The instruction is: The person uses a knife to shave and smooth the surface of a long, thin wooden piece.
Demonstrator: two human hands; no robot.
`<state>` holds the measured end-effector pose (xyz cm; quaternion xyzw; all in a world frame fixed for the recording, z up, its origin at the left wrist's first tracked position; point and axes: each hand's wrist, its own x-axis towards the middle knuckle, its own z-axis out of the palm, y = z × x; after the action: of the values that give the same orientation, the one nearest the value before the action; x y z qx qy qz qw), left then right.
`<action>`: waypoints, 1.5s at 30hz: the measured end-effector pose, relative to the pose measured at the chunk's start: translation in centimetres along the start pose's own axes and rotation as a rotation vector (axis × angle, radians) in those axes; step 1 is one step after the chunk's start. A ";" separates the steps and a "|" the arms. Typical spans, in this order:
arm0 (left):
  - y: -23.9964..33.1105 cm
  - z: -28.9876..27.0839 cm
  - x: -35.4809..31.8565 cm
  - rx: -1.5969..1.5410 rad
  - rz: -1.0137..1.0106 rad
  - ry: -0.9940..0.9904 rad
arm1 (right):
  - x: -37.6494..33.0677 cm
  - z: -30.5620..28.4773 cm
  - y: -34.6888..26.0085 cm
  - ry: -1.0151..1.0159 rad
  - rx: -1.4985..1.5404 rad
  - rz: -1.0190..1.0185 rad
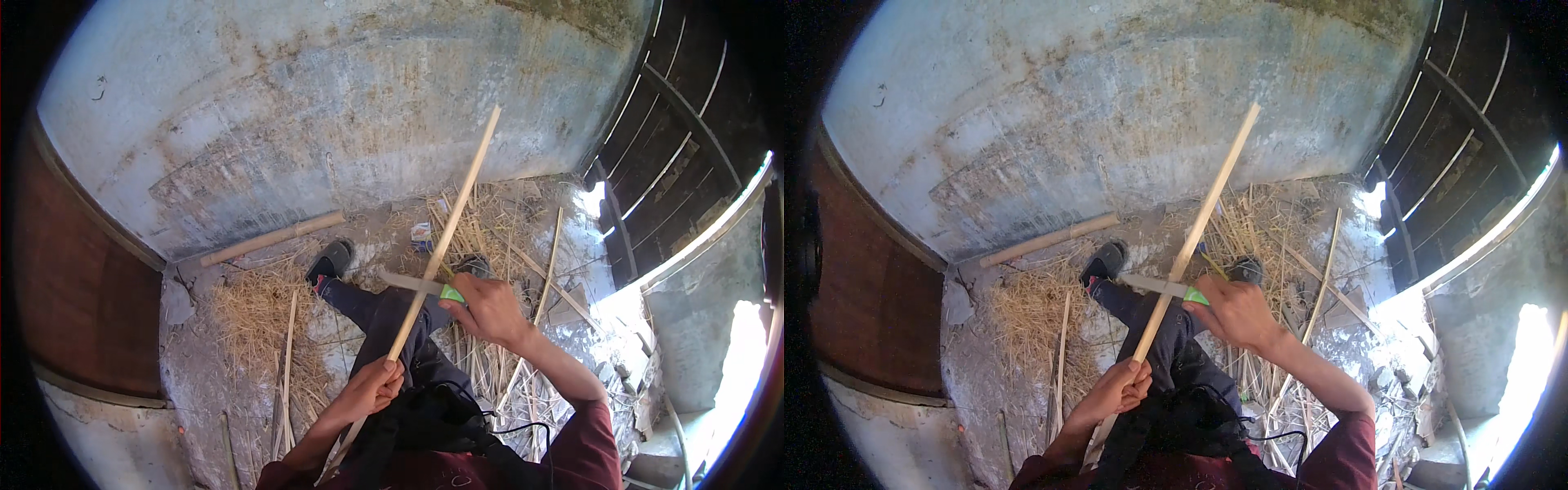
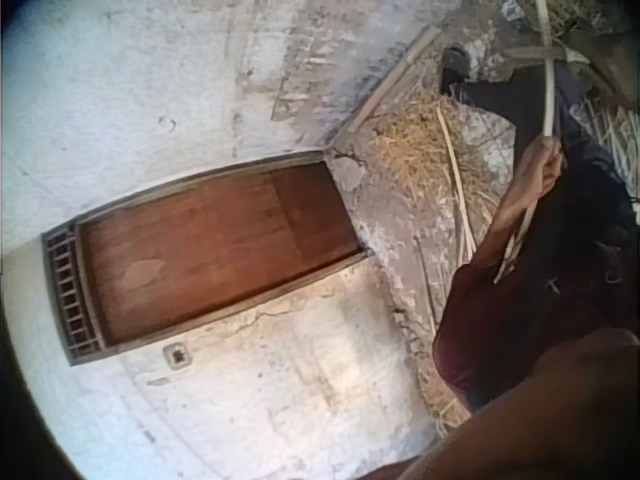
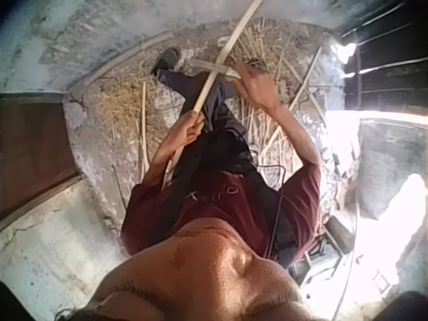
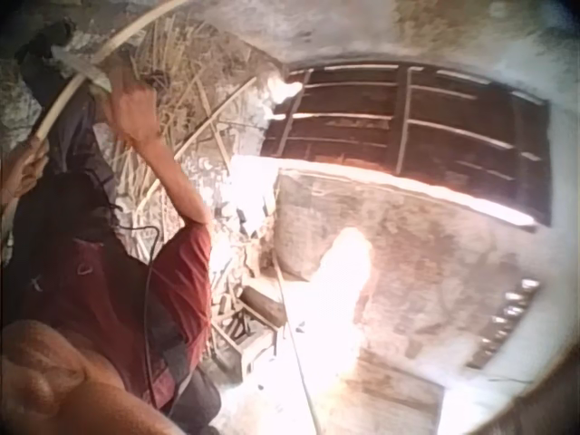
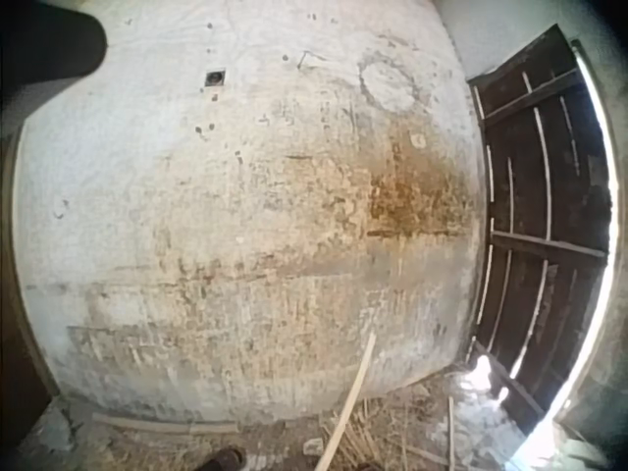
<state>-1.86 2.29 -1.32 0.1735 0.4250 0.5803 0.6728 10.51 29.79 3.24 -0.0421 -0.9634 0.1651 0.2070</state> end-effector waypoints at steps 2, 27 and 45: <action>-0.5 0.7 0.0 0.415 0.240 0.173 | 0.1 0.3 -0.4 -0.062 -0.058 0.029; -0.3 6.2 1.6 1.427 0.401 0.617 | 2.5 3.2 4.0 0.339 -0.027 0.164; 0.0 3.6 2.4 1.474 0.411 0.558 | 1.9 5.9 6.3 0.166 -0.128 0.341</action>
<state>0.87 5.42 -0.11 0.4951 0.8095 0.2851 0.1351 6.42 34.22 -3.19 -0.2312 -0.9304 0.1324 0.2516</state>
